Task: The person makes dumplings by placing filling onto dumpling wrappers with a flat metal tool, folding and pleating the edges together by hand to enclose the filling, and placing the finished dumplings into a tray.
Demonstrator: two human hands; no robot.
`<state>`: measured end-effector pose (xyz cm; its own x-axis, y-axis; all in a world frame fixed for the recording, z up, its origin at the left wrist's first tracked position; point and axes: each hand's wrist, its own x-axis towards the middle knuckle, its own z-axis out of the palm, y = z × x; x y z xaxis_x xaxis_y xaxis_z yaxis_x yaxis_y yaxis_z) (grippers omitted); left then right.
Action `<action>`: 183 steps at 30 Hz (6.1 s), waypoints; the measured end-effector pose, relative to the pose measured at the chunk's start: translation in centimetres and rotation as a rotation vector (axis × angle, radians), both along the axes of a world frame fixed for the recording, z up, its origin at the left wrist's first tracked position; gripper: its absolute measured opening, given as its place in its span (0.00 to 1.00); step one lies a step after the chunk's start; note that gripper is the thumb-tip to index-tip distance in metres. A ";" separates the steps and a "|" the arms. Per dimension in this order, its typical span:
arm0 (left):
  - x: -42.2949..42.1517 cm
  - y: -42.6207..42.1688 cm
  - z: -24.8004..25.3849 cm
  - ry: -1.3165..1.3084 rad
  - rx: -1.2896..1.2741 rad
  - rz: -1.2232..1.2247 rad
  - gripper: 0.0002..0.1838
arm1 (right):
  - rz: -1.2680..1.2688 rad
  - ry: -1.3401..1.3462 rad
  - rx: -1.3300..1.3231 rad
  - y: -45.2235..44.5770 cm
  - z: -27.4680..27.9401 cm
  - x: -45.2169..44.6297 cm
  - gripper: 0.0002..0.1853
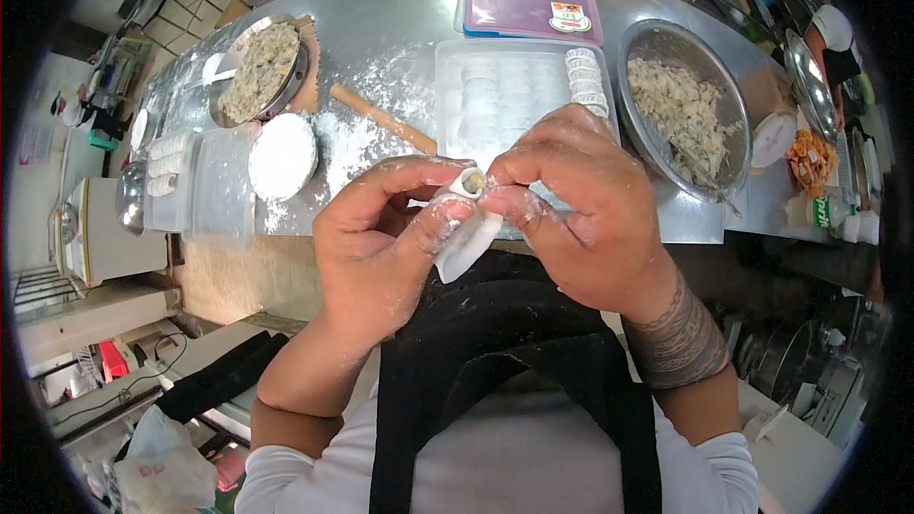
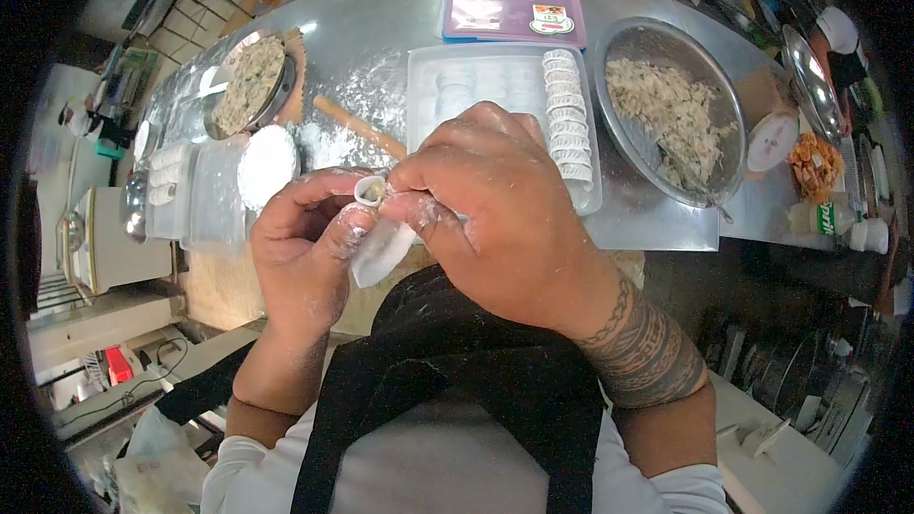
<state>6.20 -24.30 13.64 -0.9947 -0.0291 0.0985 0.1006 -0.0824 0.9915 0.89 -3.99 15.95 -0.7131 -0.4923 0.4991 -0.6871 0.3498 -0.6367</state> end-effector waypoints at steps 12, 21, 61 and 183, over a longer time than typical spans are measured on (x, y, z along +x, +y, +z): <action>-0.4 1.3 0.5 -0.024 -0.029 -0.102 0.14 | -0.032 0.006 0.011 1.5 -0.1 0.1 0.08; 0.6 6.1 1.3 -0.013 -0.036 0.015 0.13 | 0.009 0.042 0.013 5.6 0.3 0.0 0.08; 0.9 14.8 -5.0 0.118 -0.182 0.087 0.26 | 0.048 -0.593 -0.504 12.1 -8.3 1.0 0.19; -4.6 -57.7 -11.8 -0.290 -0.240 0.168 0.10 | 0.022 -0.295 0.124 -54.6 -9.9 -2.7 0.28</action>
